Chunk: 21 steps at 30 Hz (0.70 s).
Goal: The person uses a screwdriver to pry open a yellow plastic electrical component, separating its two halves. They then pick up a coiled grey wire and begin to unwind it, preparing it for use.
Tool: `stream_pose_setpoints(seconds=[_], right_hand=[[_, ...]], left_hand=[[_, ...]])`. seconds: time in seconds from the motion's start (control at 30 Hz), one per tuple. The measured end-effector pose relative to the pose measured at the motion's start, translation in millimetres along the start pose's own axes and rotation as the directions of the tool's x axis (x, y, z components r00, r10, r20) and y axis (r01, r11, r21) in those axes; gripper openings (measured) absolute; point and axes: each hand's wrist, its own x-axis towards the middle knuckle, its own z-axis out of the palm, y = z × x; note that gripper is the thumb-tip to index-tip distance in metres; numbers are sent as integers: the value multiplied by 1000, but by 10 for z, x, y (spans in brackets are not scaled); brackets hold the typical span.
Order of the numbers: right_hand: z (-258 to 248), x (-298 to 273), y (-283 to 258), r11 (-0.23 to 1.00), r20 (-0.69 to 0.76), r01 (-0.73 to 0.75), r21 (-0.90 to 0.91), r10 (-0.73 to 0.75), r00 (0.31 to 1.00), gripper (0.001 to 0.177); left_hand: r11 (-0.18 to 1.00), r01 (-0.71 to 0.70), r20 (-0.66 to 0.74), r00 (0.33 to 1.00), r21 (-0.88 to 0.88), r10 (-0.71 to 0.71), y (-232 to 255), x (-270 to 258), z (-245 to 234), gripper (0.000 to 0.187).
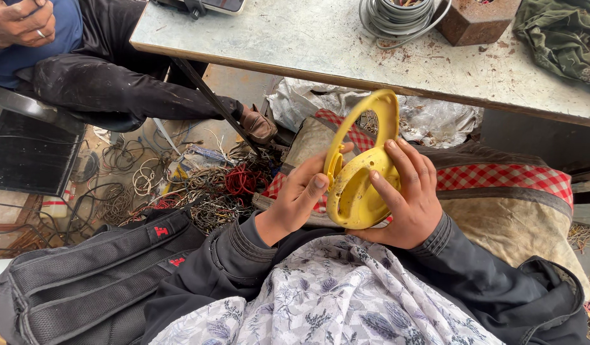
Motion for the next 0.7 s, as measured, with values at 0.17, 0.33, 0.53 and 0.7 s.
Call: stream_pose_setpoints(seconds=[0.17,0.33,0.53,0.7], right_hand=[[-9,7,-25,1000,11,-21,2,21,1000,106],[-29,13,-4,999,30,-36,5,36,999,107],[-31,7,84,998,71,-61,-29,63,995,105],[77,-79,177,992,135,-111,52,103,985,112]], left_hand=[[993,96,-9,995,-73,-97,-146,-11,-18,72],[959,205,23,979,-193,-205,-353,-23,-63,77],[848,400,152,916,-348,-370,-478,-38,-68,91],[702,426,172,898,-571,-405,-472,-18,56,90]])
